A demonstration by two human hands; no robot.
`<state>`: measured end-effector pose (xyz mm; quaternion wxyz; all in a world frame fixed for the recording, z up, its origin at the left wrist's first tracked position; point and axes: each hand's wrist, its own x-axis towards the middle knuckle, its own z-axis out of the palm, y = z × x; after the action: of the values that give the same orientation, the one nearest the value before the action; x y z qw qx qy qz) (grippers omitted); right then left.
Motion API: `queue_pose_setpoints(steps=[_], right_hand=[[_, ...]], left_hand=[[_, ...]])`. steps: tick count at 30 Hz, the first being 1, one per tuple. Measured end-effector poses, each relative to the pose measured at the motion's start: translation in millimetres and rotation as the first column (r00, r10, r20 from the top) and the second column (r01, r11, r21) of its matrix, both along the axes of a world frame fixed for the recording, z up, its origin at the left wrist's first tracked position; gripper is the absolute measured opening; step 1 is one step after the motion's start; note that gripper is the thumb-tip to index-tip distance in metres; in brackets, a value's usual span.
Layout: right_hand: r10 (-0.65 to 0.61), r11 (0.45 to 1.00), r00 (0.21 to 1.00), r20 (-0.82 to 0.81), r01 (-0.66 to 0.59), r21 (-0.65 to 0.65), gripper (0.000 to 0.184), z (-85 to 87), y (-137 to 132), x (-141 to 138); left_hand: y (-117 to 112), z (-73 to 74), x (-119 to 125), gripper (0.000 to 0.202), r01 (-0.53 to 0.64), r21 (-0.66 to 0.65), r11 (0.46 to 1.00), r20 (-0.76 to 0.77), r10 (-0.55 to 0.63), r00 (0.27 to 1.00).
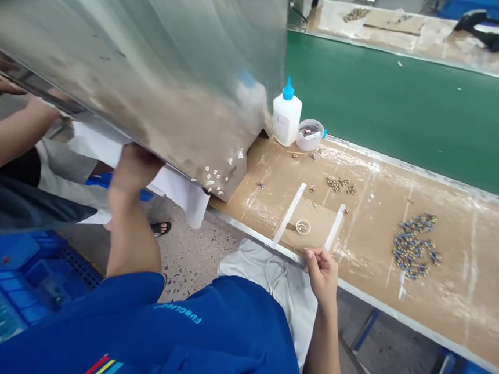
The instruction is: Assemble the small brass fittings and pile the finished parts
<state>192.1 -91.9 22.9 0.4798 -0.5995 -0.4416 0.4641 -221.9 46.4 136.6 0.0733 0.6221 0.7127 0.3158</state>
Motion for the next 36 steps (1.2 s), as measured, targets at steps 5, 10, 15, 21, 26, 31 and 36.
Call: queue_pose_setpoints(steps=[5, 10, 15, 21, 26, 31, 36], right_hand=[[0.023, 0.999, 1.0, 0.0, -0.023, -0.029, 0.054, -1.1, 1, 1], [0.074, 0.996, 0.997, -0.031, -0.076, -0.049, 0.056, -1.8, 3, 7], [0.097, 0.994, 0.994, -0.055, -0.099, -0.048, 0.054, 1.4, 2, 11], [0.007, 1.0, 1.0, -0.018, -0.008, -0.03, 0.05, 5.5, 6, 18], [-0.07, 0.998, 0.995, 0.077, 0.069, 0.009, 0.044, -1.1, 23, 26], [-0.003, 0.999, 0.991, 0.13, -0.002, 0.036, 0.035, -12.2, 38, 21], [-0.01, 0.98, 0.953, 0.303, -0.05, 0.192, 0.021, -10.5, 49, 19]], left_hand=[[-72, 19.0, 16, 0.01, 0.246, -0.014, 0.969, 0.17, -0.24, 0.956], [-91, -10.1, 77, 0.005, 0.698, -0.051, 0.714, 0.572, -0.552, 0.607], [-60, -77.9, 160, 0.012, 0.714, -0.102, 0.693, 0.73, -0.436, 0.527], [-41, -119.2, 209, 0.012, 0.705, -0.088, 0.704, 0.747, -0.422, 0.515], [-38, -130.8, 216, 0.014, 0.72, -0.039, 0.693, 0.749, -0.457, 0.481], [-38, -130.1, 218, 0.013, 0.741, 0.055, 0.67, 0.73, -0.533, 0.428], [-37, -127.5, 214, 0.013, 0.744, 0.088, 0.663, 0.698, -0.574, 0.428]])
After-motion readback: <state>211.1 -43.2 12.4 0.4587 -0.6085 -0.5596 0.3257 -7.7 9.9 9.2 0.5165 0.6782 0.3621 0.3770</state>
